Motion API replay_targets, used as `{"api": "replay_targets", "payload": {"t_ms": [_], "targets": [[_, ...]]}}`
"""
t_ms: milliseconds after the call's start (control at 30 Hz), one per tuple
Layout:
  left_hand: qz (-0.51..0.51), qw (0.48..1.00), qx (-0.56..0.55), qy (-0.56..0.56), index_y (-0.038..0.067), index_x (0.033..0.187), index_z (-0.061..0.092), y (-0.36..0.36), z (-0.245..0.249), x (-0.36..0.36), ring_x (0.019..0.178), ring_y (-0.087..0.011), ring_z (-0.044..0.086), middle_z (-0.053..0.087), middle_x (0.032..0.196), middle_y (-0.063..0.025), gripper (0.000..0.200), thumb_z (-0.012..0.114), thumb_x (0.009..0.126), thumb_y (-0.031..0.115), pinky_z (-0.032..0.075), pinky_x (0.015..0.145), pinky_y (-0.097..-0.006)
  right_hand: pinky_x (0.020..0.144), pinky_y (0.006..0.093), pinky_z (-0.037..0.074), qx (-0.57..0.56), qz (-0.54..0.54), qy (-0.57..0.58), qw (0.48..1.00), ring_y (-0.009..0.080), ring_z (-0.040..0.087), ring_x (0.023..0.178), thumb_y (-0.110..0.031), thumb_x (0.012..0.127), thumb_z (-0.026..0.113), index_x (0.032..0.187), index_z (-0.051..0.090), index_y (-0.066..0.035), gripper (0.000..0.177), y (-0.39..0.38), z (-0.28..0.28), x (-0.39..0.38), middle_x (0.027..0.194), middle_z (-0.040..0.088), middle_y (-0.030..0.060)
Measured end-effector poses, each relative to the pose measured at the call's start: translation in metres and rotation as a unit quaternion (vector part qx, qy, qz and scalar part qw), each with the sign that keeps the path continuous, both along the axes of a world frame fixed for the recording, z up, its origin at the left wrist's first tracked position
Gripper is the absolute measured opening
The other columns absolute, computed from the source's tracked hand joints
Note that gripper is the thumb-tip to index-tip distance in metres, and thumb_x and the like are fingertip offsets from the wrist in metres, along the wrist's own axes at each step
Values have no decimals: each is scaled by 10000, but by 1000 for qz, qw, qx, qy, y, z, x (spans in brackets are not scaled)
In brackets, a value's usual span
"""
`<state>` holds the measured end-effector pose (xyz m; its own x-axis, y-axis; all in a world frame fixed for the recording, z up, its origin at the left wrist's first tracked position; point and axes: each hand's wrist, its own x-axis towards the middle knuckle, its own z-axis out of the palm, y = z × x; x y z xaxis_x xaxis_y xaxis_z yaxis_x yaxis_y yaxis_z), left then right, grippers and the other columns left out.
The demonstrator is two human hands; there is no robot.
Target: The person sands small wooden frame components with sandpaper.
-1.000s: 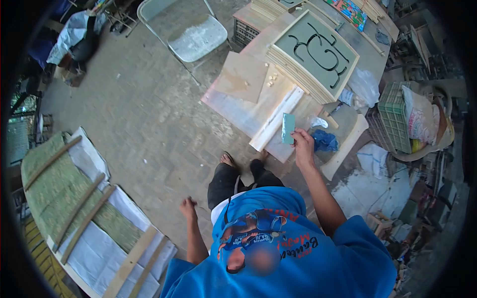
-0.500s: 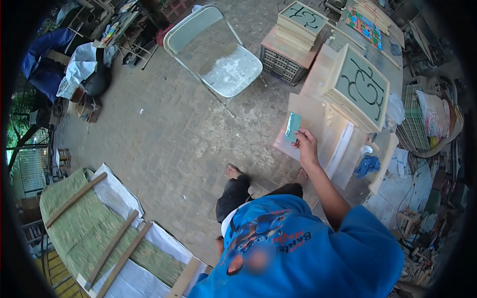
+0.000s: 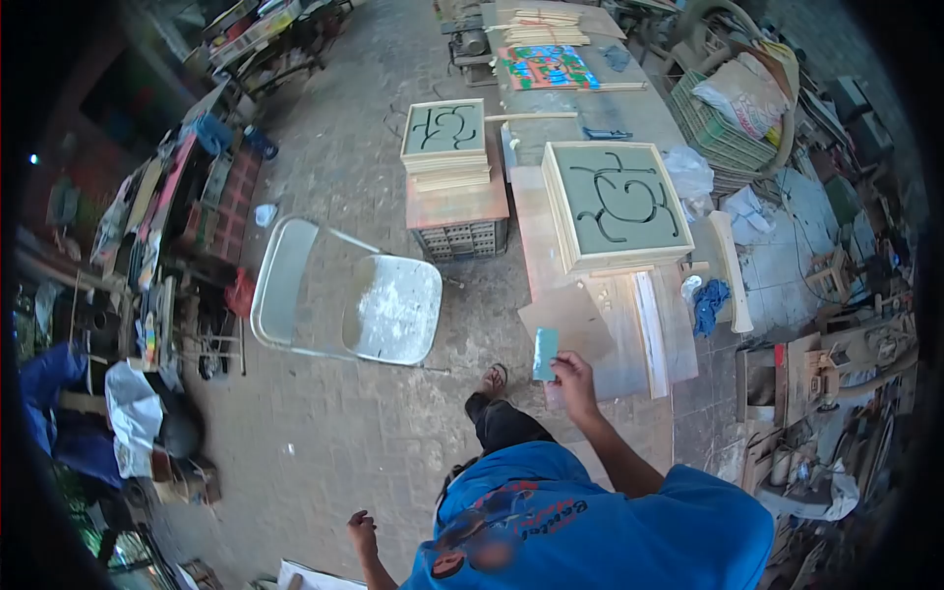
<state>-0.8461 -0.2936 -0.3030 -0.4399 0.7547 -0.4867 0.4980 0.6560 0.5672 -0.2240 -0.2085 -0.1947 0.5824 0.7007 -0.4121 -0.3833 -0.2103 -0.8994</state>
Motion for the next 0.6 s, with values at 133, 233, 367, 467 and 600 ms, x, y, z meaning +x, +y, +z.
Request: {"api": "replay_targets", "payload": {"t_ms": [133, 233, 367, 467, 600], "targets": [[-146, 988, -38, 18, -53, 1020, 699, 76, 41, 64, 533, -171, 637, 695, 712, -140, 244, 575, 917, 130, 496, 452, -320, 611, 234, 465, 12, 7, 82, 997, 78, 581, 701, -113, 898, 621, 1021, 657, -29, 153, 61, 14, -15, 846, 642, 26], [-257, 963, 13, 82, 4, 1060, 700, 121, 50, 112, 721, -321, 687, 713, 778, -181, 322, 552, 938, 263, 548, 640, -449, 648, 247, 483, 48, -3, 11, 999, 82, 601, 767, -89, 911, 639, 1036, 636, 9, 159, 84, 29, -15, 893, 646, 43], [-416, 902, -15, 117, 10, 1046, 698, 224, 50, 14, 708, -315, 676, 710, 777, -169, 310, 561, 933, 264, 543, 637, -445, 737, 240, 467, 123, -119, -12, 985, 72, 573, 823, -71, 936, 600, 1123, 614, -4, 199, 73, 56, -9, 943, 643, 11], [-556, 825, -14, 99, 16, 1033, 697, 327, 36, 54, 695, -309, 665, 707, 776, -157, 298, 570, 927, 265, 537, 635, -441, 718, 242, 465, 115, -234, 17, 965, 66, 568, 808, -80, 941, 595, 1141, 600, -7, 213, 40, 32, 4, 942, 644, 14], [-685, 725, -7, 74, 24, 1014, 695, 431, 7, 126, 678, -301, 650, 702, 774, -141, 283, 582, 921, 266, 530, 631, -435, 708, 255, 474, -69, -394, -98, 911, 85, 570, 783, -77, 927, 582, 1066, 634, -2, 167, -20, -18, 15, 865, 649, 23]]}}
